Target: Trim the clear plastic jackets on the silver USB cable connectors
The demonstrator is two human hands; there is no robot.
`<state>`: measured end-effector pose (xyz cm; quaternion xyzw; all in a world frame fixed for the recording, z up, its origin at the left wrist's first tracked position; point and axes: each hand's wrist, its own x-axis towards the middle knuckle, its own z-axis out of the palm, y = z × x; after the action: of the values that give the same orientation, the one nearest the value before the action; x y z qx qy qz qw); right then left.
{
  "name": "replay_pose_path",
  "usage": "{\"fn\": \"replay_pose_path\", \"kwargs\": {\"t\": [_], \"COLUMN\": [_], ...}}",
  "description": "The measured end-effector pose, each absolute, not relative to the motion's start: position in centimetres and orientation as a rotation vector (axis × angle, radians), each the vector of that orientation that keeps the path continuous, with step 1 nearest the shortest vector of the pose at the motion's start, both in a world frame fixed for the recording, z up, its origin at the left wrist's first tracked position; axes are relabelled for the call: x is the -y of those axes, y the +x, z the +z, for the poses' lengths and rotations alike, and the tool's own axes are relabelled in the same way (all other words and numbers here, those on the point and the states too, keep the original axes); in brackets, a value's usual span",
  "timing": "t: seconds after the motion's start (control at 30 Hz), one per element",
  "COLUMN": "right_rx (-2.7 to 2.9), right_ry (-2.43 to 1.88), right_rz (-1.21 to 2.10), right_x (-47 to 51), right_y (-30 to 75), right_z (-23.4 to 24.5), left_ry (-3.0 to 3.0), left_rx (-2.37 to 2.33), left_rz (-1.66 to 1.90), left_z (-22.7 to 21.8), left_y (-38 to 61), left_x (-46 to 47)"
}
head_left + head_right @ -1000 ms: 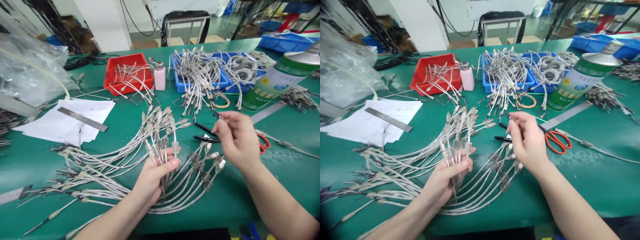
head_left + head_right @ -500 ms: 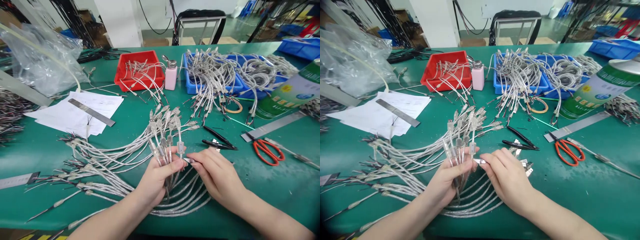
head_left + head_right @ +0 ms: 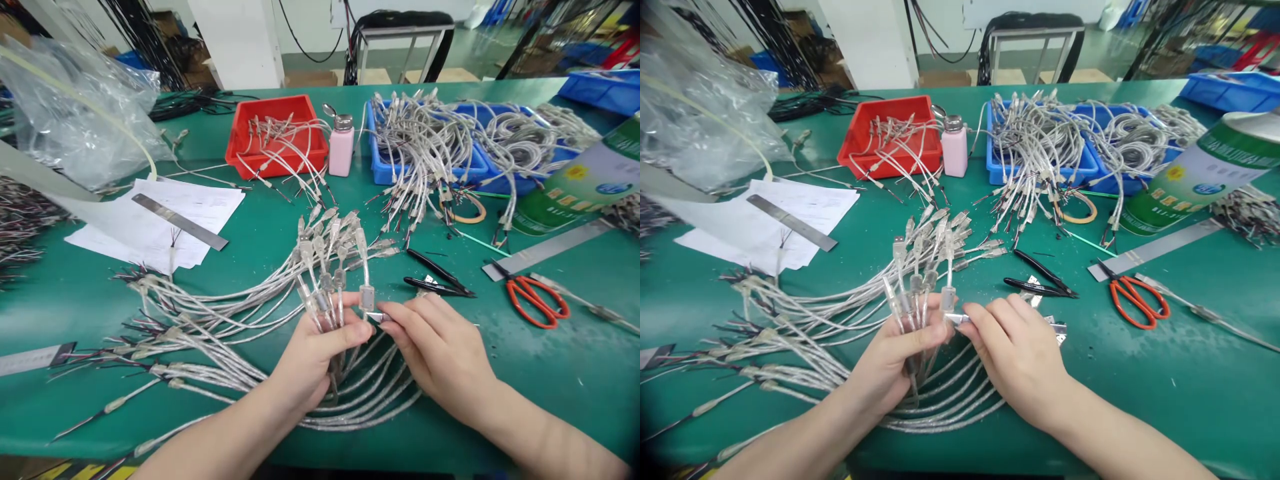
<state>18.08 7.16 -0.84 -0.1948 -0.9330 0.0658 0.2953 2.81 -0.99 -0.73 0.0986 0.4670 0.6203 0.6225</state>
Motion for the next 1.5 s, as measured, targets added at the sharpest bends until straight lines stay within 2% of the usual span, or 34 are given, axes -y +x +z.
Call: {"fn": "replay_pose_path", "kwargs": {"t": [0.73,0.97,1.3,1.5], "right_rx": [2.450,2.436,2.415,2.343], "right_ry": [-0.605,-0.540,-0.587,-0.541], "right_rz": [0.041,0.273,0.082,0.206], "right_x": [-6.65,-7.05,-7.21,-7.23], "right_y": [18.13,18.23,18.01,18.22], "right_z": [-1.15,-1.29,-1.25,-1.01], "left_ry": [0.250,0.218,0.220,0.232], "left_rx": [-1.057,-1.020,-1.045,-1.043], "left_rz": [1.398,1.420,1.375,1.359], "left_z": [-0.59,-0.68,-0.71,-0.56], "left_y": [2.88,3.01,3.12,3.00], "left_x": [0.98,1.01,0.91,0.89]}}
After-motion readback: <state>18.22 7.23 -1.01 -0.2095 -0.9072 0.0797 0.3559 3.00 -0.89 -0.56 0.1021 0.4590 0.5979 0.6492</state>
